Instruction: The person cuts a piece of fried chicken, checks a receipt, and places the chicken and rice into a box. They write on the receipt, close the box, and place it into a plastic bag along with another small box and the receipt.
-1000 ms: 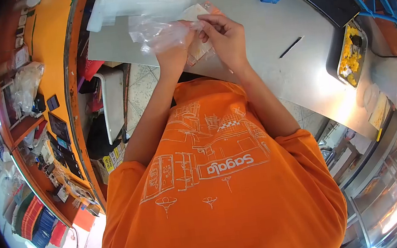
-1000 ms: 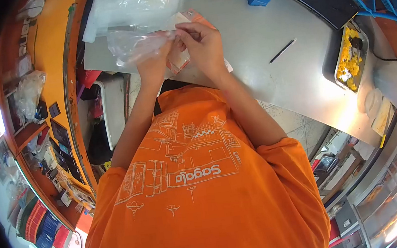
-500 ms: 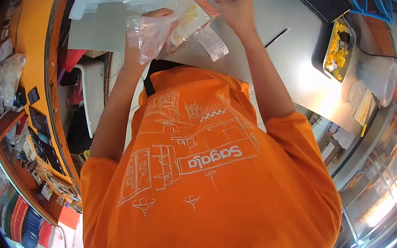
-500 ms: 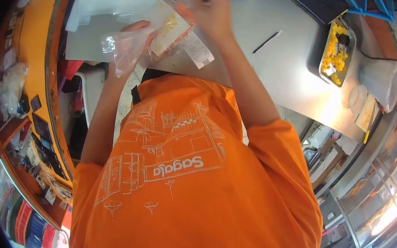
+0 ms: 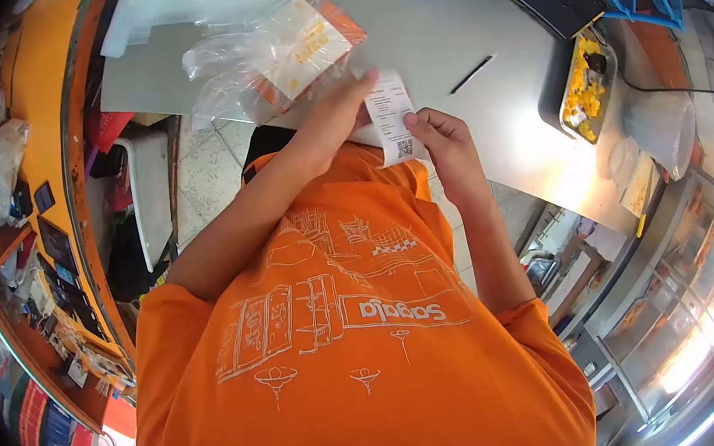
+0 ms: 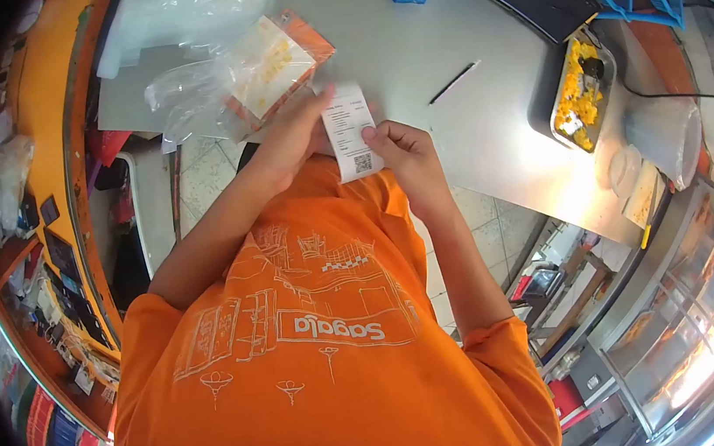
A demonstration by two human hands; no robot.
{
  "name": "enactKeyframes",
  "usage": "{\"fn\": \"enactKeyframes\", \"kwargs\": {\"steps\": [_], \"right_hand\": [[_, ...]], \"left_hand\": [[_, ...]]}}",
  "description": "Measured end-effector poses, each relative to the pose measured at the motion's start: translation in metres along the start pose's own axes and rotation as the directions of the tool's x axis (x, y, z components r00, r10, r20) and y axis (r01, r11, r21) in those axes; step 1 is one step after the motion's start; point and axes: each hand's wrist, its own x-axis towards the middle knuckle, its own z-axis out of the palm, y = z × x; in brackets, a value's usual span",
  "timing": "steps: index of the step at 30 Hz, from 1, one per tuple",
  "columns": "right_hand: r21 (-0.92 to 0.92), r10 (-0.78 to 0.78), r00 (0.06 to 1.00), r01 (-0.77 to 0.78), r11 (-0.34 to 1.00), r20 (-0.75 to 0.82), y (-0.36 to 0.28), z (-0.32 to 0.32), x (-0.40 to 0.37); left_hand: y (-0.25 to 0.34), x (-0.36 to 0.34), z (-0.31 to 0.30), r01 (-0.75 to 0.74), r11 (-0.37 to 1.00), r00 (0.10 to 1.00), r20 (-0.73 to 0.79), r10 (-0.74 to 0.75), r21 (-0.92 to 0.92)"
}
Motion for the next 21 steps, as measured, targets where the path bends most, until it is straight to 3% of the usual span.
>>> {"fn": "enactKeyframes", "kwargs": {"steps": [2,3,5,8,10,17,19,21], "right_hand": [[-0.05,-0.063,0.998,0.062,0.997,-0.005,-0.011,0.008,-0.007],[0.01,-0.078,0.997,0.078,0.997,-0.009,-0.016,0.019,-0.01],[0.07,-0.096,0.995,0.096,0.993,-0.011,-0.018,0.034,-0.01],[0.106,-0.148,0.987,0.141,0.984,0.057,-0.023,0.045,-0.007],[0.168,-0.096,0.983,0.07,0.983,0.155,-0.033,0.042,-0.008],[0.117,-0.046,0.952,0.011,0.993,0.302,-0.053,0.049,-0.008],[0.014,-0.034,0.933,0.031,0.999,0.359,-0.05,0.051,-0.002],[-0.32,-0.098,0.909,0.241,0.916,0.405,-0.055,0.005,0.028]], "left_hand": [[0.023,-0.001,0.012,-0.224,0.924,0.972,-0.001,0.235,-0.308],[0.032,-0.002,0.016,-0.224,0.925,0.972,0.004,0.236,-0.308],[0.045,-0.003,0.019,-0.376,0.803,0.923,-0.116,0.366,-0.463],[0.057,-0.011,0.013,-0.422,0.789,0.902,-0.118,0.416,-0.447],[0.062,-0.017,0.008,-0.443,0.792,0.892,-0.121,0.435,-0.42],[0.062,-0.024,-0.006,-0.479,0.731,0.874,-0.184,0.45,-0.486],[0.059,-0.026,-0.011,-0.504,0.695,0.861,-0.237,0.449,-0.513],[0.06,-0.029,-0.016,-0.465,0.735,0.884,-0.298,0.359,-0.493]]}}
